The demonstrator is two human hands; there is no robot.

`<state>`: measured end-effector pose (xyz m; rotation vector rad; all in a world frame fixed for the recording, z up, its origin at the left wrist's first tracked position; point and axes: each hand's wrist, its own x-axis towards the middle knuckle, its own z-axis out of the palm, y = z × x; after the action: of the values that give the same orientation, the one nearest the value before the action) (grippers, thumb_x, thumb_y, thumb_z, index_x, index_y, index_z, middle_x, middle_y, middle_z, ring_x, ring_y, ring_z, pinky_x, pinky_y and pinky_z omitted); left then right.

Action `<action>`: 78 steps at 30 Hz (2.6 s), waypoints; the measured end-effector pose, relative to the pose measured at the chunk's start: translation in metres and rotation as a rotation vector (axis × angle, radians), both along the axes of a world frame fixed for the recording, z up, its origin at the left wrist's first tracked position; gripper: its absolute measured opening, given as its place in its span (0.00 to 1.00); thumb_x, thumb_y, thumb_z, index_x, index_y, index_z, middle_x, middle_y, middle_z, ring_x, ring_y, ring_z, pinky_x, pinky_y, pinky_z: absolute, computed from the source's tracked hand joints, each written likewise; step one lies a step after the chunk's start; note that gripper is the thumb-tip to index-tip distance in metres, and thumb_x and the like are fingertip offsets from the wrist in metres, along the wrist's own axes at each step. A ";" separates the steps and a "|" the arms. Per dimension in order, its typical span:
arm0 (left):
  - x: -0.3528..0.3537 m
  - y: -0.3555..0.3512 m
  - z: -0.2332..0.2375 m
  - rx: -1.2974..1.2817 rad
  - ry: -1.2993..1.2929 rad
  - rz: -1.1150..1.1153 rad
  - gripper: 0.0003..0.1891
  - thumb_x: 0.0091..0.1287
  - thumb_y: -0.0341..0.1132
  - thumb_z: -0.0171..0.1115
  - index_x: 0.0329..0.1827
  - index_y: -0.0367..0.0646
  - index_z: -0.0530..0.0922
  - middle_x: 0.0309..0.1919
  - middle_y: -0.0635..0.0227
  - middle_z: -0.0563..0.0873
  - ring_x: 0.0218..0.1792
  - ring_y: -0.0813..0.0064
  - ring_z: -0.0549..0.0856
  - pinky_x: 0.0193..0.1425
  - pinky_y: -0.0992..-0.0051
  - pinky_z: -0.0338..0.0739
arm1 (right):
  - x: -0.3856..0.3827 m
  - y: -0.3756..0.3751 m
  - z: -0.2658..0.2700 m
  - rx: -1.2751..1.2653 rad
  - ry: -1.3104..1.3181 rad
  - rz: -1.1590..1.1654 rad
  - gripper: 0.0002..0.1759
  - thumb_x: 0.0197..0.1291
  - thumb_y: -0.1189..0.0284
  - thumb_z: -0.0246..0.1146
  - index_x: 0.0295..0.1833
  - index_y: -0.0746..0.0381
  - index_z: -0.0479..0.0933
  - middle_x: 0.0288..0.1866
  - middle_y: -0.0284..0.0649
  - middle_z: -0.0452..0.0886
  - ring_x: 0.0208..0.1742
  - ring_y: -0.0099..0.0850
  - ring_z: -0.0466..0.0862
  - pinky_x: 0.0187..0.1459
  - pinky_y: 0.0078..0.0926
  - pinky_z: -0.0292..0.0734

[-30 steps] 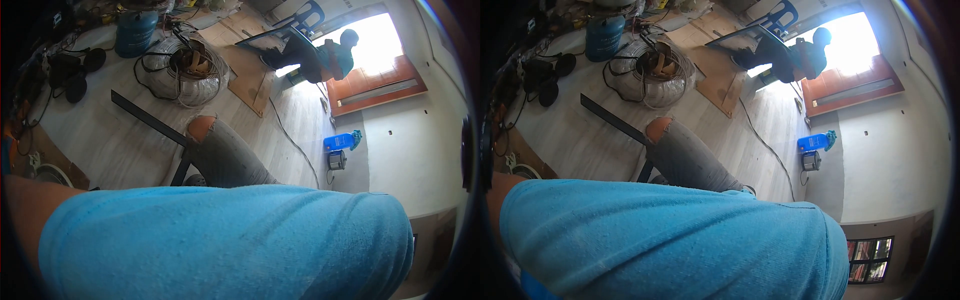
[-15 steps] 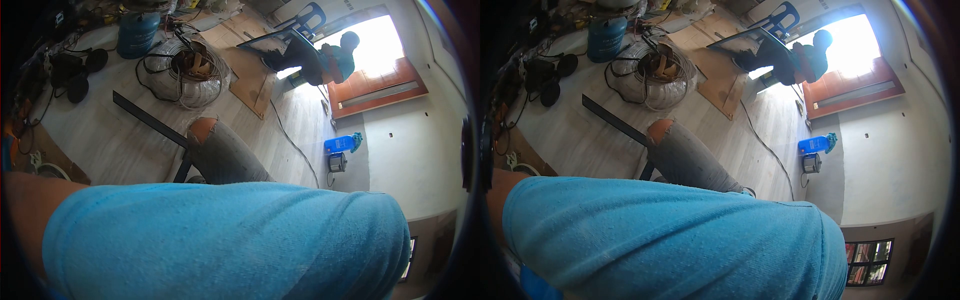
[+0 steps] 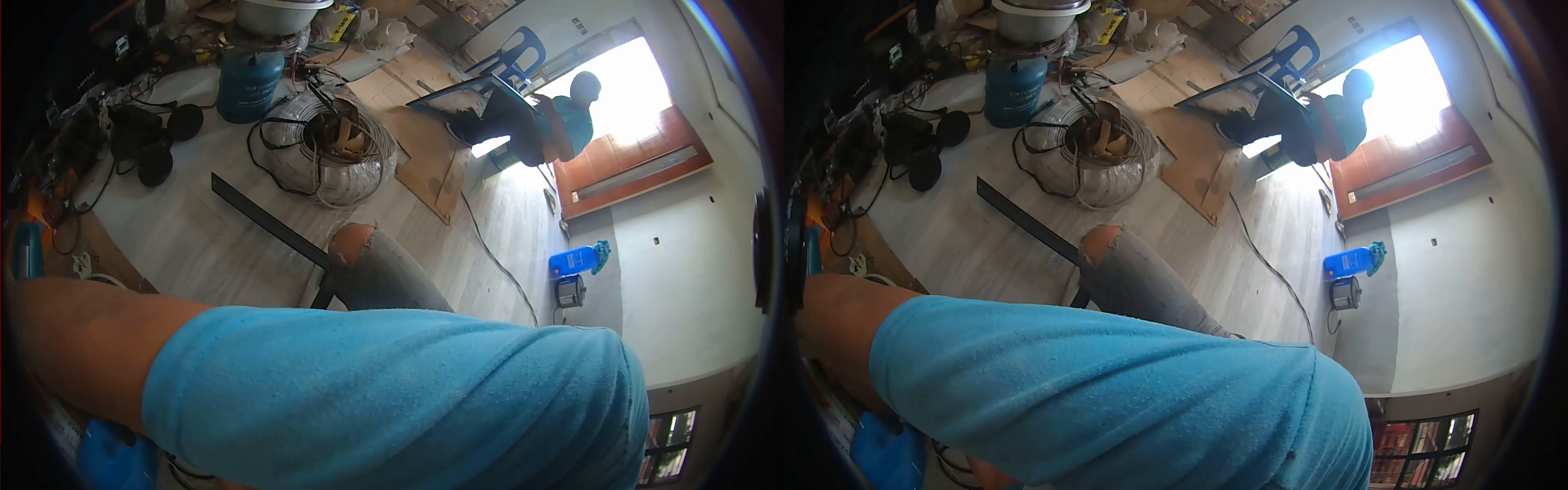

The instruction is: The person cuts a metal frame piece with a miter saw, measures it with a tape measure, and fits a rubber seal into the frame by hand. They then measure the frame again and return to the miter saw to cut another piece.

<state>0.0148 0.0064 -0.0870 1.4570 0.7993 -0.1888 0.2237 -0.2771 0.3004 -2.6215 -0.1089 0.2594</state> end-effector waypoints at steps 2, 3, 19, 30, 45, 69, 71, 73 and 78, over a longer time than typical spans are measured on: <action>0.000 -0.002 0.001 0.010 -0.004 -0.009 0.26 0.74 0.45 0.49 0.66 0.32 0.70 0.62 0.55 0.77 0.61 0.60 0.76 0.66 0.67 0.68 | -0.001 -0.007 0.001 0.014 0.002 -0.011 0.26 0.66 0.51 0.50 0.55 0.63 0.72 0.44 0.42 0.77 0.42 0.32 0.77 0.45 0.33 0.75; 0.002 -0.003 0.000 0.009 -0.002 -0.013 0.26 0.74 0.45 0.49 0.66 0.32 0.69 0.62 0.55 0.77 0.62 0.60 0.76 0.66 0.67 0.68 | -0.001 -0.009 0.001 0.023 0.002 -0.023 0.26 0.66 0.51 0.51 0.55 0.63 0.72 0.43 0.42 0.77 0.42 0.32 0.77 0.45 0.33 0.75; 0.014 -0.020 -0.009 -0.005 0.012 -0.028 0.25 0.75 0.43 0.47 0.66 0.32 0.69 0.62 0.54 0.76 0.63 0.59 0.75 0.67 0.67 0.67 | 0.001 -0.024 0.008 0.125 0.039 -0.097 0.27 0.66 0.49 0.51 0.52 0.62 0.74 0.39 0.41 0.77 0.37 0.30 0.78 0.41 0.31 0.76; 0.016 -0.018 -0.006 -0.014 -0.008 -0.038 0.24 0.75 0.42 0.46 0.66 0.32 0.69 0.62 0.54 0.76 0.64 0.59 0.74 0.68 0.67 0.67 | 0.004 -0.026 0.009 0.180 0.054 -0.141 0.27 0.65 0.47 0.51 0.50 0.61 0.75 0.35 0.40 0.78 0.34 0.28 0.78 0.39 0.30 0.77; -0.022 0.047 -0.079 0.850 -0.408 -0.346 0.21 0.71 0.31 0.44 0.65 0.40 0.72 0.61 0.55 0.78 0.65 0.58 0.74 0.71 0.69 0.64 | 0.007 0.047 0.030 0.409 0.166 0.020 0.28 0.65 0.45 0.51 0.47 0.61 0.77 0.31 0.39 0.79 0.29 0.26 0.79 0.36 0.28 0.78; -0.009 -0.010 0.087 0.499 0.222 0.249 0.40 0.64 0.63 0.54 0.69 0.41 0.61 0.53 0.47 0.81 0.56 0.49 0.80 0.56 0.56 0.73 | 0.055 0.177 0.030 0.630 0.362 0.218 0.37 0.59 0.38 0.52 0.42 0.65 0.76 0.29 0.42 0.78 0.28 0.30 0.80 0.32 0.30 0.76; -0.009 -0.008 0.088 0.459 0.220 0.247 0.40 0.64 0.63 0.54 0.69 0.41 0.61 0.53 0.47 0.82 0.56 0.49 0.80 0.56 0.56 0.73 | 0.055 0.178 0.031 0.625 0.352 0.218 0.37 0.59 0.38 0.52 0.43 0.66 0.76 0.29 0.42 0.78 0.29 0.30 0.80 0.32 0.30 0.76; -0.011 -0.008 0.088 0.451 0.218 0.238 0.40 0.65 0.63 0.54 0.69 0.41 0.61 0.53 0.47 0.82 0.56 0.48 0.80 0.56 0.56 0.73 | 0.054 0.177 0.030 0.619 0.345 0.222 0.37 0.59 0.38 0.52 0.43 0.66 0.76 0.30 0.42 0.78 0.29 0.31 0.80 0.32 0.30 0.76; -0.009 -0.006 0.083 0.434 0.215 0.228 0.40 0.65 0.63 0.53 0.70 0.41 0.60 0.53 0.47 0.82 0.56 0.48 0.80 0.56 0.56 0.74 | 0.051 0.176 0.031 0.628 0.340 0.206 0.36 0.59 0.38 0.52 0.42 0.66 0.75 0.29 0.41 0.78 0.28 0.30 0.79 0.32 0.29 0.75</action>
<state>0.0061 0.0000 -0.0042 1.7534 1.2299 0.0048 0.2746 -0.1013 0.3314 -1.9152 -0.2920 0.6262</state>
